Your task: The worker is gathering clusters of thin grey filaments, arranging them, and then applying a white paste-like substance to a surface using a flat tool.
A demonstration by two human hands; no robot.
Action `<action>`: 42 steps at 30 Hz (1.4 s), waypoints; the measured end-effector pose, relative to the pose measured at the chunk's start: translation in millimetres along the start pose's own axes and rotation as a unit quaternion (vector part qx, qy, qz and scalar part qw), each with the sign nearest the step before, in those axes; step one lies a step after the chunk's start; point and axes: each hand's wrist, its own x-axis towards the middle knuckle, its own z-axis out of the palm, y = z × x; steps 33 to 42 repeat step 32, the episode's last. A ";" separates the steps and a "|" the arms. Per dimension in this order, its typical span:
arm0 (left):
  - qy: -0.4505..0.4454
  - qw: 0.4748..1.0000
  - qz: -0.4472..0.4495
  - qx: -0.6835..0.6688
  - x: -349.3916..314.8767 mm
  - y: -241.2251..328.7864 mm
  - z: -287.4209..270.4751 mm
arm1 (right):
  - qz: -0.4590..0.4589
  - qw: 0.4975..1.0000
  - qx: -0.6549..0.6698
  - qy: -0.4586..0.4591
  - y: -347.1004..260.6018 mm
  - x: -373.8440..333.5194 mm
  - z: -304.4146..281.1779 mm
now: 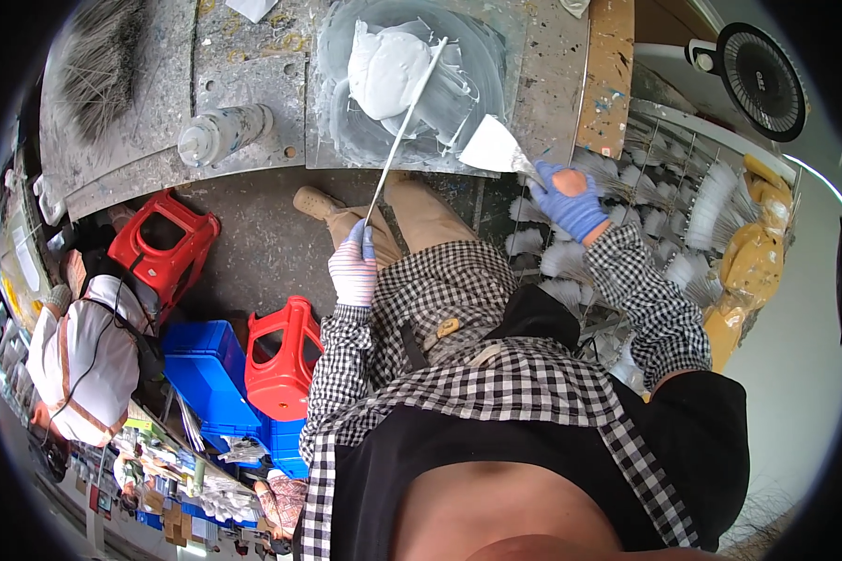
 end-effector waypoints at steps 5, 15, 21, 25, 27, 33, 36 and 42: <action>0.026 0.999 0.017 -0.037 -2.0 -3.0 -10.5 | -0.013 1.000 0.008 0.010 -53.2 32.0 -14.6; -0.023 0.999 -0.001 -0.045 -26.6 3.0 -8.5 | 0.014 0.999 0.053 0.001 -75.0 84.7 -62.7; -0.029 0.999 -0.009 0.008 -16.2 -4.9 0.7 | 0.046 0.997 0.038 0.038 -47.5 50.1 -62.8; 0.000 1.000 0.012 0.003 -18.4 -6.9 3.3 | 0.116 0.992 0.034 0.019 -25.6 4.7 -53.9; -0.010 1.000 0.015 0.000 -18.8 -3.4 -0.4 | 0.124 0.991 0.045 0.026 -0.8 -17.2 -24.2; -0.013 0.999 0.020 -0.026 -28.5 -9.9 -1.8 | 0.177 0.981 0.060 -0.054 3.7 0.6 -22.5; -0.013 0.999 0.020 -0.026 -28.5 -9.9 -1.8 | 0.177 0.981 0.060 -0.054 3.7 0.6 -22.5; -0.013 0.999 0.020 -0.026 -28.5 -9.9 -1.8 | 0.177 0.981 0.060 -0.054 3.7 0.6 -22.5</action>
